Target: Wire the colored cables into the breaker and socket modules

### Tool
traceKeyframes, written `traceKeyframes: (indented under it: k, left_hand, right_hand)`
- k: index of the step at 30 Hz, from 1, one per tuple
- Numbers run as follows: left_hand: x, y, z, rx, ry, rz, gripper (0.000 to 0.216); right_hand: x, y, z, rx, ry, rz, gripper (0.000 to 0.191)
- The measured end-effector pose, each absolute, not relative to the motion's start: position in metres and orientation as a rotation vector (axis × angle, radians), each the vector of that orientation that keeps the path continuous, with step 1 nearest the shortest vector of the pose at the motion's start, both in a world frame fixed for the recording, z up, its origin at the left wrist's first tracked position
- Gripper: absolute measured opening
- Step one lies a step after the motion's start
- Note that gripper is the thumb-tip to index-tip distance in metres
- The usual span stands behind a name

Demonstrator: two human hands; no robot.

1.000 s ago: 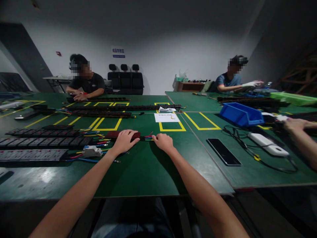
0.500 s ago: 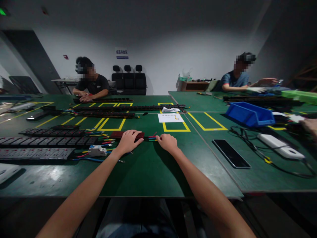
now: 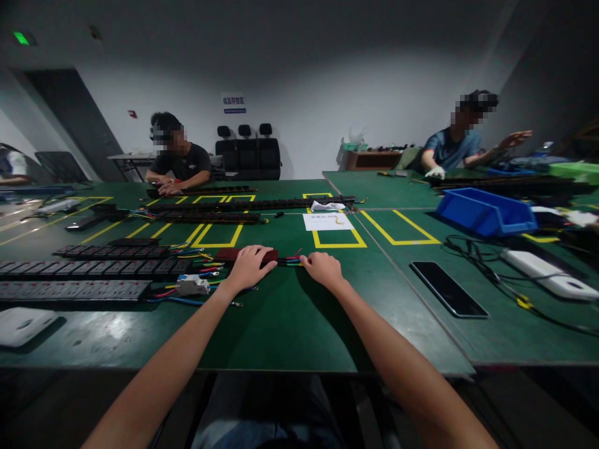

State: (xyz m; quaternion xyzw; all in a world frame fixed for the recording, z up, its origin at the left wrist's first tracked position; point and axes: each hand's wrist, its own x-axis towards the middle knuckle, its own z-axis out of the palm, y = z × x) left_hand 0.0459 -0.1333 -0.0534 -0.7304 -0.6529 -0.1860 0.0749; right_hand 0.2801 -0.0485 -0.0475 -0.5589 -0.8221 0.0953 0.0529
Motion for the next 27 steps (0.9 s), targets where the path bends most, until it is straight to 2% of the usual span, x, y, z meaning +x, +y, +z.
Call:
traceKeyframes:
  k: [27]
  left_hand:
    - [0.0467, -0.1333, -0.0517, -2.179, -1.966, -0.555, 0.05]
  right_hand:
    - [0.2799, -0.0499, -0.0457, -1.681, -2.495, 0.288, 0.056]
